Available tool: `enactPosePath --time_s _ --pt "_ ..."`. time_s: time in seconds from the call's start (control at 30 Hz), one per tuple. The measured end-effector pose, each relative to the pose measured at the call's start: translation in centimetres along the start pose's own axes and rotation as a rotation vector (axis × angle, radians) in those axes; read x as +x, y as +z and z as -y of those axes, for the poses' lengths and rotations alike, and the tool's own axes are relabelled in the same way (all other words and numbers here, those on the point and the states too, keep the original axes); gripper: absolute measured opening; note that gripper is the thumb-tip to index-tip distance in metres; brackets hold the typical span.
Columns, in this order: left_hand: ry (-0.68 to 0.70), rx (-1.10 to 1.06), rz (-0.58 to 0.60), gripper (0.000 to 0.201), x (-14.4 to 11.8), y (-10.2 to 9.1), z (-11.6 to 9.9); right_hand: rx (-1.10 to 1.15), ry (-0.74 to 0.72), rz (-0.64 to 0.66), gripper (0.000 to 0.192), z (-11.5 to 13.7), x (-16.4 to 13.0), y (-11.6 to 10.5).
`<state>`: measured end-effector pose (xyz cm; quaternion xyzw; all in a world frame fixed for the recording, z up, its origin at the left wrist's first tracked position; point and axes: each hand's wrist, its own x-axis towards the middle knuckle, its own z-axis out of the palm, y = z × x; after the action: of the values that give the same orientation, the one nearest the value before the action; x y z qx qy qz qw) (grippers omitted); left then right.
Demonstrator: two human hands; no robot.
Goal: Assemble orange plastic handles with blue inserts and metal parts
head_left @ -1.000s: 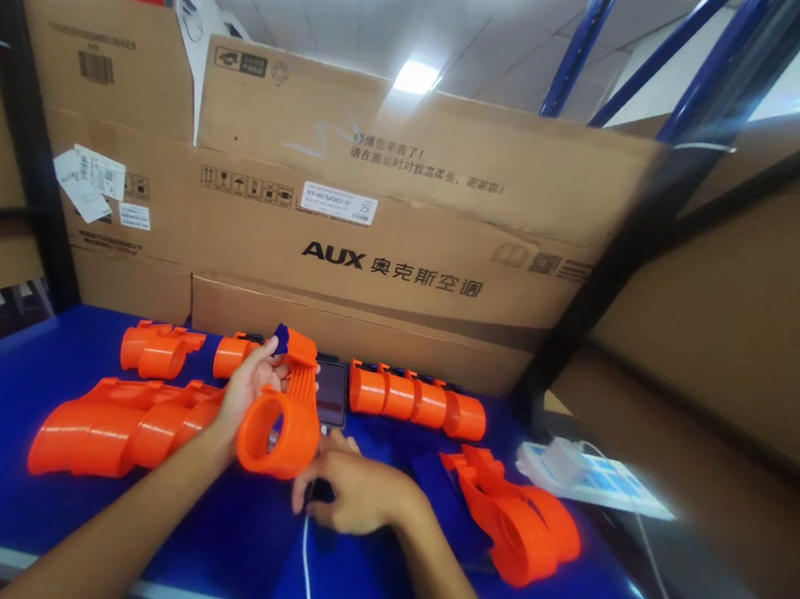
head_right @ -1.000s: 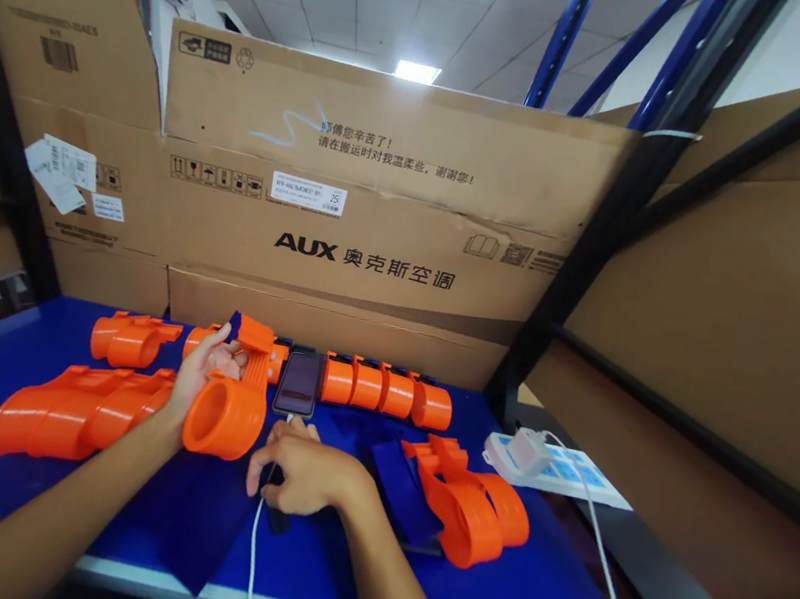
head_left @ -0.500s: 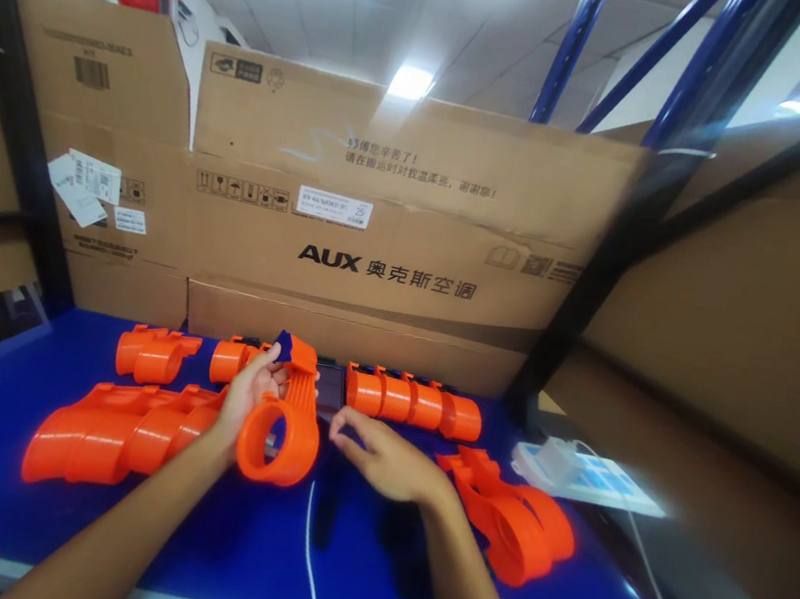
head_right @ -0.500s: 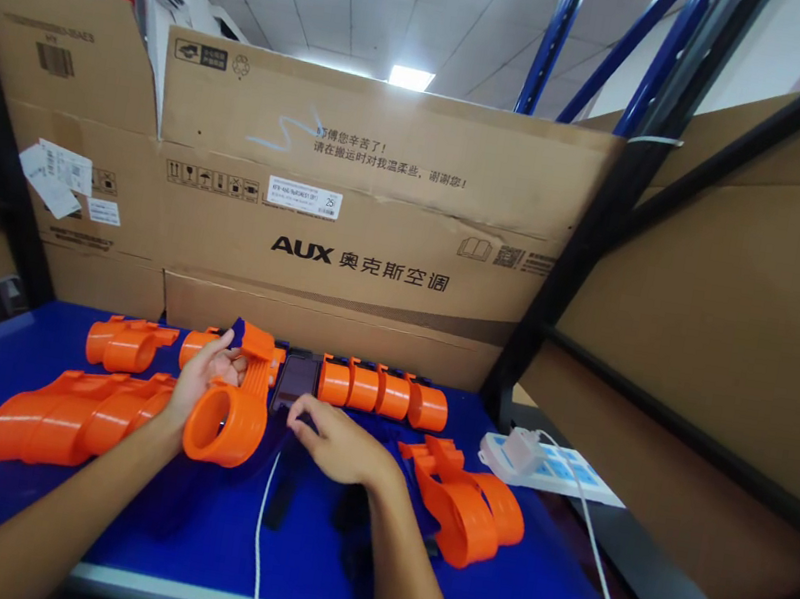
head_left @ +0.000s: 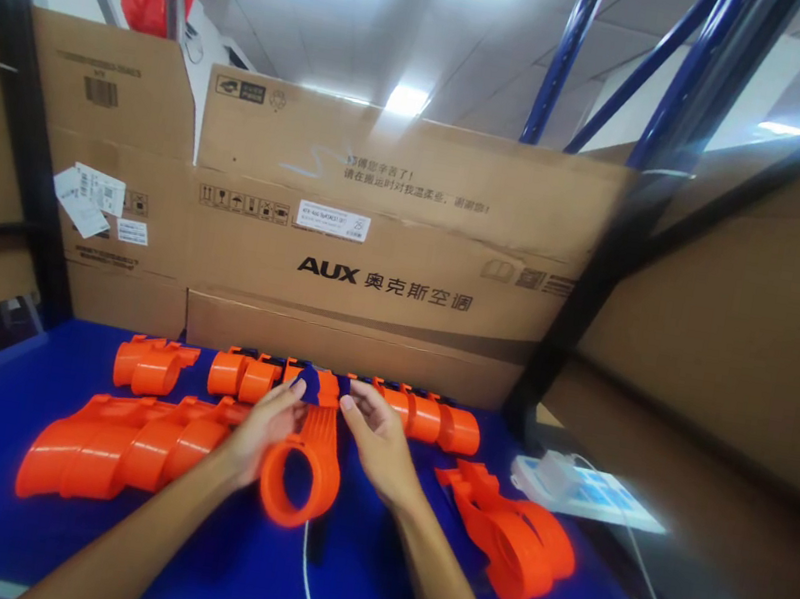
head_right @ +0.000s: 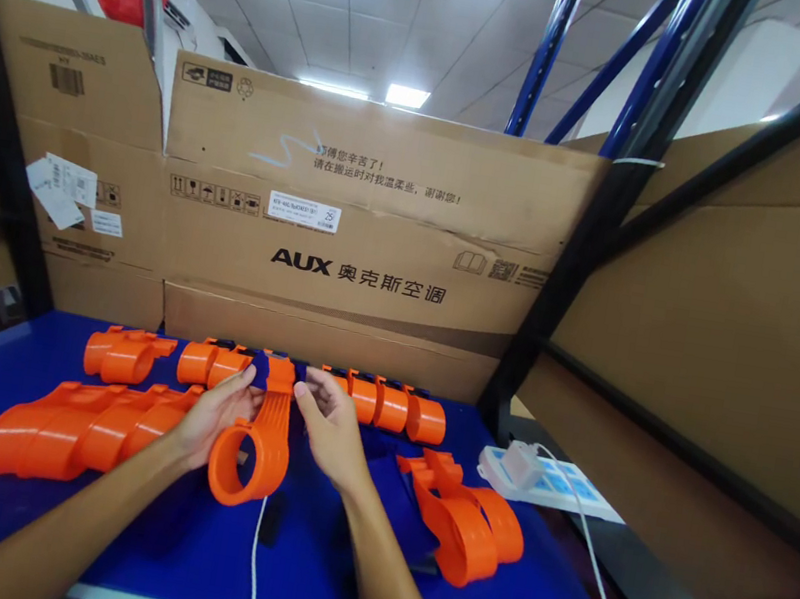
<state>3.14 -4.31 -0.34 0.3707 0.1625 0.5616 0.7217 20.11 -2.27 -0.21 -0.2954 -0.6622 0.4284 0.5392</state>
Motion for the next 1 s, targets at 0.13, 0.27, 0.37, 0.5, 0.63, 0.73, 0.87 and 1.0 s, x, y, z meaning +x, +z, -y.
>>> enactPosePath --time_s 0.13,0.27,0.37,0.5,0.63,0.73,0.87,1.0 --pt "0.052 0.016 -0.027 0.031 -0.1 -0.4 0.2 0.072 -0.001 0.082 0.038 -0.1 0.0 0.4" --pt "0.075 0.048 -0.028 0.029 -0.2 -0.7 0.3 0.079 0.030 0.037 0.043 -0.1 -0.2 0.3" --pt "0.092 0.045 -0.033 0.029 0.0 -0.8 0.3 0.053 0.006 -0.012 0.040 0.1 -0.3 -0.1" --pt "0.205 0.085 -0.126 0.045 0.4 -1.0 0.1 -0.041 -0.081 -0.071 0.038 0.5 -0.4 -1.1" --pt "0.252 0.129 -0.168 0.050 0.5 -1.0 -0.1 -0.089 -0.118 -0.060 0.039 0.6 -0.3 -1.8" --pt "0.260 0.142 -0.171 0.049 0.4 -0.7 -0.3 -0.097 -0.119 -0.040 0.038 0.5 -0.3 -2.0" --pt "0.261 0.150 -0.175 0.048 0.3 -0.4 -0.4 -0.094 -0.107 -0.021 0.037 0.3 -0.3 -2.0" --pt "0.256 0.158 -0.171 0.048 0.2 -0.4 -0.4 -0.097 -0.099 0.017 0.034 0.2 -0.3 -2.0"
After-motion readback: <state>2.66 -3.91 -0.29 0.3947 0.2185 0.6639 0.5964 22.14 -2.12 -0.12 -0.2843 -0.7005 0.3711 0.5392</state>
